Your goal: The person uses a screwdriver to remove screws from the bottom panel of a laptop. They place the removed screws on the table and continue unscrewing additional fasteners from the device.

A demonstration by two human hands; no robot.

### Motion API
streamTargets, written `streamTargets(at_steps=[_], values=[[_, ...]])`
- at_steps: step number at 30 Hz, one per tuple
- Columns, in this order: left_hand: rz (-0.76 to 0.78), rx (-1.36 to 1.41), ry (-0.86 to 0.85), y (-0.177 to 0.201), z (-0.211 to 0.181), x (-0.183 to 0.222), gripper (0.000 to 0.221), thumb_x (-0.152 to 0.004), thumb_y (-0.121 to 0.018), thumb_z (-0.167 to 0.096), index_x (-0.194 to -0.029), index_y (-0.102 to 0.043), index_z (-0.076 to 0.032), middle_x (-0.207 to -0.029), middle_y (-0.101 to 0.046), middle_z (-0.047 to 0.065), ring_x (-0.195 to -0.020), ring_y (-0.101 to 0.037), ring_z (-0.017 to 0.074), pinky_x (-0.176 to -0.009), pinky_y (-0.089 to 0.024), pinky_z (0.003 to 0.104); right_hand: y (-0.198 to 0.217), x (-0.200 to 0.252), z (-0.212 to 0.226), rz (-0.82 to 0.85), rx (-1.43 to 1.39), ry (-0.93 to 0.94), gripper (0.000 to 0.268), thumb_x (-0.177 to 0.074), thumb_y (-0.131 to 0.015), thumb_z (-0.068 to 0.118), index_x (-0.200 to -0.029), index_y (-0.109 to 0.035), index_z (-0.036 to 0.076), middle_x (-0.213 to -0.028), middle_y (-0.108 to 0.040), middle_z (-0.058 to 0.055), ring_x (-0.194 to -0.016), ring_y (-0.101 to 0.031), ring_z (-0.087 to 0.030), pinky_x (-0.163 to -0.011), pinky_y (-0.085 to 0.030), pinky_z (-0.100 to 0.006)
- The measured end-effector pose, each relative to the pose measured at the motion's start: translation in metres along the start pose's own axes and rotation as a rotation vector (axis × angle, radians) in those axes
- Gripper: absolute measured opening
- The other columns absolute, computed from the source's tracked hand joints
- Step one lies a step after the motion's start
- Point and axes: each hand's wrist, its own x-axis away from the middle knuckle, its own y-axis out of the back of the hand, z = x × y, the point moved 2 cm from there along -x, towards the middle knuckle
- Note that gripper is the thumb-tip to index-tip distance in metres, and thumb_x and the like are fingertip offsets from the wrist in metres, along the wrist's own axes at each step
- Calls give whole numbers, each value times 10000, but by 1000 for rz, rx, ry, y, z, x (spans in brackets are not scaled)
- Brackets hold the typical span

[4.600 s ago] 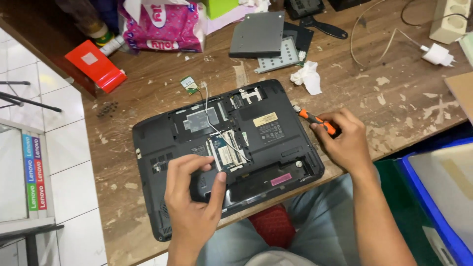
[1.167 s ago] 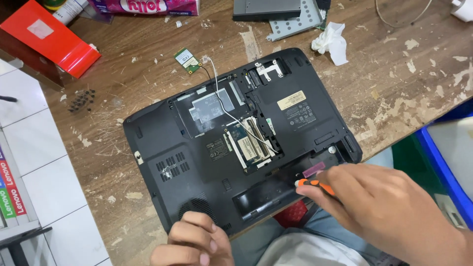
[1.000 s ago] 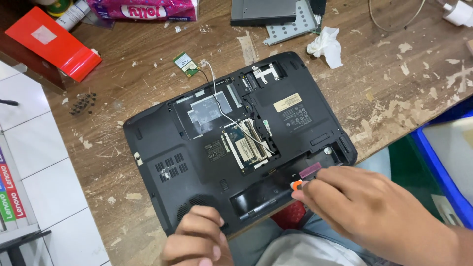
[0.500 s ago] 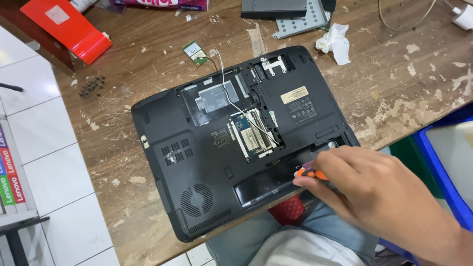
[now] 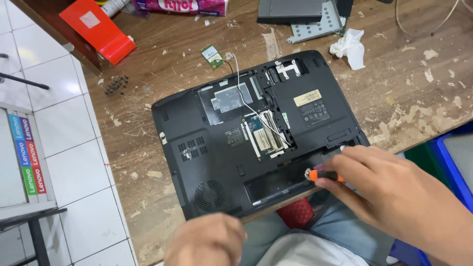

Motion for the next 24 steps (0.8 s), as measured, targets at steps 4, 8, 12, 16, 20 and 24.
streamTargets(at_steps=[4, 8, 12, 16, 20, 24], values=[[-530, 78, -413, -50, 23, -30, 497, -1189, -558, -529, -928, -547, -107, -822, -504, 99, -612, -481, 199, -612, -466, 347, -3, 1, -8, 26, 289, -202, 530, -967, -666, 770, -908, -527, 261, -631, -638, 80, -525, -679, -186, -497, -540, -359], [-641, -88, -333, -53, 33, -35, 832, -1201, -358, -818, -914, -545, -60, -801, -485, 82, -553, -462, 149, -551, -504, 296, -7, 2, -12, 109, 78, 60, 209, -1070, -636, 464, -1043, -579, 264, -947, -645, 36, -702, -675, -232, -577, -552, -434], [-671, -14, -257, -50, 47, -29, 781, -1152, -436, -801, -918, -590, -72, -802, -484, 83, -569, -465, 156, -538, -536, 323, -14, 4, -20, 322, 109, 217, 208, -1015, -569, 128, -1171, -580, 264, -1155, -556, -4, -861, -589, -284, -723, -504, -440], [-644, -69, -275, -48, 46, -31, 790, -1153, -420, -800, -890, -598, -76, -784, -518, 79, -549, -494, 152, -519, -509, 302, -8, -8, -8, 280, 86, -102, 533, -1019, -587, 722, -1429, -520, 387, -1118, -677, 94, -938, -756, -193, -783, -656, -446], [-652, -142, -301, -50, 40, -34, 793, -1168, -394, -770, -844, -588, -73, -727, -496, 75, -546, -473, 156, -524, -462, 298, -14, -2, -16, 219, 159, -126, 352, -1008, -615, 678, -1119, -583, 345, -859, -747, 103, -662, -785, -213, -543, -622, -430], [-621, -178, -263, -50, 38, -30, 760, -1150, -393, -738, -818, -589, -83, -721, -496, 60, -566, -480, 155, -547, -437, 289, -16, 4, -23, 318, -23, 176, 387, -982, -657, 157, -1344, -625, 292, -1318, -599, -16, -1087, -696, -279, -784, -604, -478]])
